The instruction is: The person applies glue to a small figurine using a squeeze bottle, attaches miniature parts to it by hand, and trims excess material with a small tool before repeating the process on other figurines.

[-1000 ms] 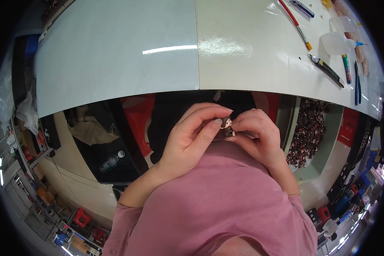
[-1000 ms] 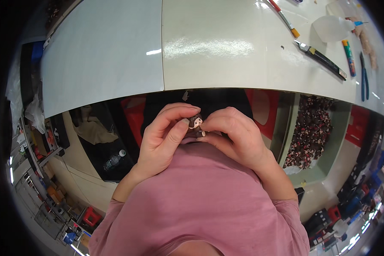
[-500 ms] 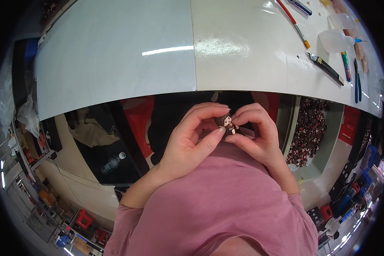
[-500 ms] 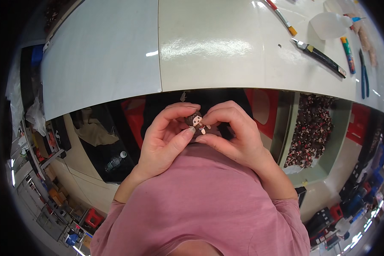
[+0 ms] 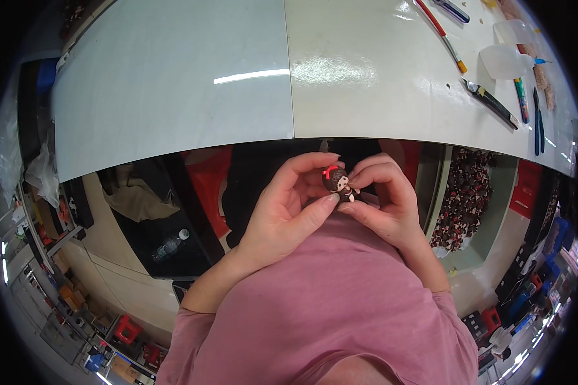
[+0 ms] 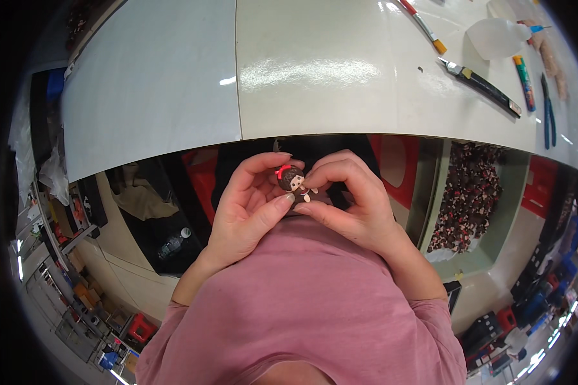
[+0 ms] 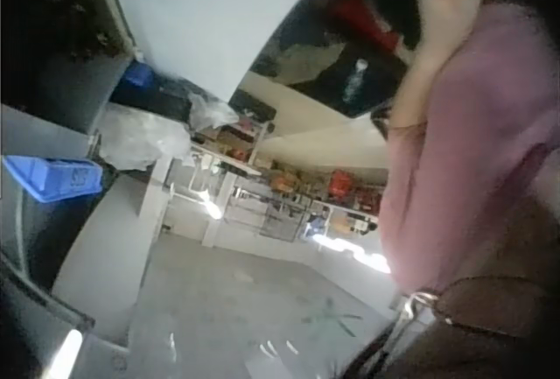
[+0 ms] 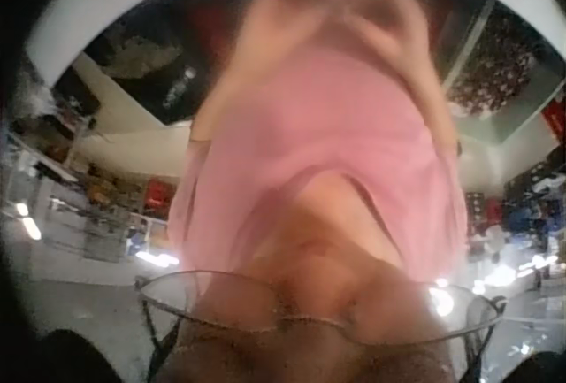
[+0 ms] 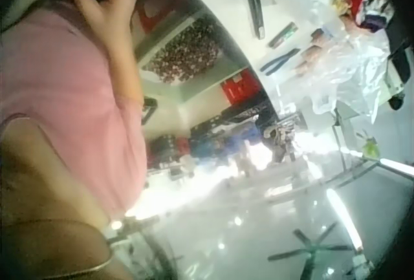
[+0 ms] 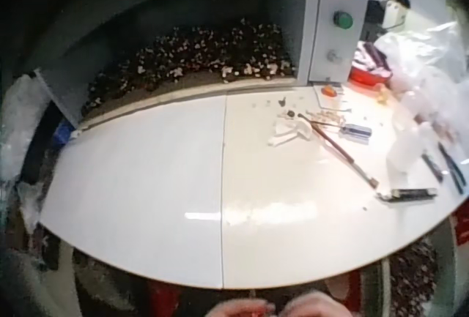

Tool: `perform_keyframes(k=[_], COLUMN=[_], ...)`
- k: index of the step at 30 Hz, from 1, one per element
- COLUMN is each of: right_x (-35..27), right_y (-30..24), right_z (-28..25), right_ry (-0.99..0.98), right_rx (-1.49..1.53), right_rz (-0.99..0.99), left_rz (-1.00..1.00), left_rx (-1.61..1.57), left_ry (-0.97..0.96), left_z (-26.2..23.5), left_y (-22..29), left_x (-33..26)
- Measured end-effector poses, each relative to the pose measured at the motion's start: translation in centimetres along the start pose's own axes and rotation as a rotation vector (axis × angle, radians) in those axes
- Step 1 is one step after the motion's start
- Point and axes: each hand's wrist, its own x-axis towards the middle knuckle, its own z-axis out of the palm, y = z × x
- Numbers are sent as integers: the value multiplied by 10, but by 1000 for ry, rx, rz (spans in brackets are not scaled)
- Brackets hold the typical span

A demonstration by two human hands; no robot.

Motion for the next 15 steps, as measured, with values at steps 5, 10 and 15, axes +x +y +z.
perform_keyframes(k=[5,10,15], right_x=[-1,-1,1], right_y=[2,4,3], right_z=[2,2,1], right_ry=[14,23,7], right_rx=[50,74,37], right_rz=[19,32,22], left_rz=[-20,-25,-36], left_rx=[-22,-23,-26], left_ry=[7,8,18], left_z=[-1,-1,0], left_y=[1,1,3], left_x=[0,0,0])
